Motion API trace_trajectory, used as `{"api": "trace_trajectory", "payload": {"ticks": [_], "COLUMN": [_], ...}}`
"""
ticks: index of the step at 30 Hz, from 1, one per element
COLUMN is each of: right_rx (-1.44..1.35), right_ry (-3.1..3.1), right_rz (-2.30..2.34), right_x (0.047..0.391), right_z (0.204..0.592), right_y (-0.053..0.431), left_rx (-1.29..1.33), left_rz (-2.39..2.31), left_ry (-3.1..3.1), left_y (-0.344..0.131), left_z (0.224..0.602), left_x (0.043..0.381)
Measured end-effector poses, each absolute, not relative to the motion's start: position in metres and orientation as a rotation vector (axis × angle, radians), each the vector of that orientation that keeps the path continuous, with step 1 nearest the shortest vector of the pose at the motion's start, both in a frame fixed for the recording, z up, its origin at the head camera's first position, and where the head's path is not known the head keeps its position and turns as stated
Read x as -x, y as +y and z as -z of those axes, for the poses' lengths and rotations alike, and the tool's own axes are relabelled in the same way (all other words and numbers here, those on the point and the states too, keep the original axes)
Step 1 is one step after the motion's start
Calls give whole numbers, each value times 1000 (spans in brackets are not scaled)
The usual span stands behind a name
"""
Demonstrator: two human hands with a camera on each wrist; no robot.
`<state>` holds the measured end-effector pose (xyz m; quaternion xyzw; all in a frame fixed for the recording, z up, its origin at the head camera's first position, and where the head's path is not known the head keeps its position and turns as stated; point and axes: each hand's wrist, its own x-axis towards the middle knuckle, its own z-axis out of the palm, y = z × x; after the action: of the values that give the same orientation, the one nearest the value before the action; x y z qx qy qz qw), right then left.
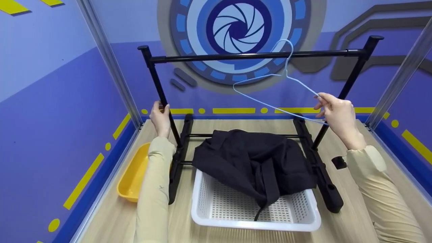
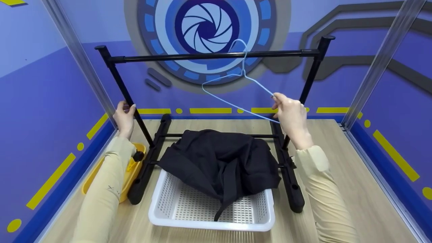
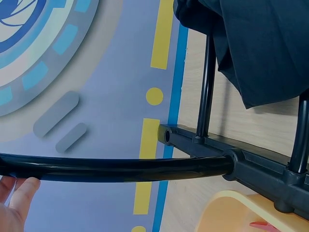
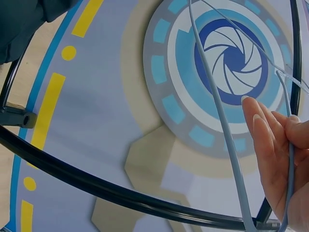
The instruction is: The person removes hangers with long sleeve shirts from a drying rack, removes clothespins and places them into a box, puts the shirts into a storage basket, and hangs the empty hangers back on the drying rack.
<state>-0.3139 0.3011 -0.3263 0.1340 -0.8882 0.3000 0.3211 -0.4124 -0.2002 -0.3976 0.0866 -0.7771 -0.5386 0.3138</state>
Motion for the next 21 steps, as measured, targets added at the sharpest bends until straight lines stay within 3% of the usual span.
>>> {"api": "trace_trajectory", "payload": {"ticks": [21], "right_rx": [-358], "right_ry": [-2323], "right_rz": [-801], "right_x": [319], "right_z": [356], "right_y": [298], "left_rx": [-231], "left_rz": [1398], "left_ry": [-2022], "left_y": [-198], "left_z": [401], "left_x": [415]}}
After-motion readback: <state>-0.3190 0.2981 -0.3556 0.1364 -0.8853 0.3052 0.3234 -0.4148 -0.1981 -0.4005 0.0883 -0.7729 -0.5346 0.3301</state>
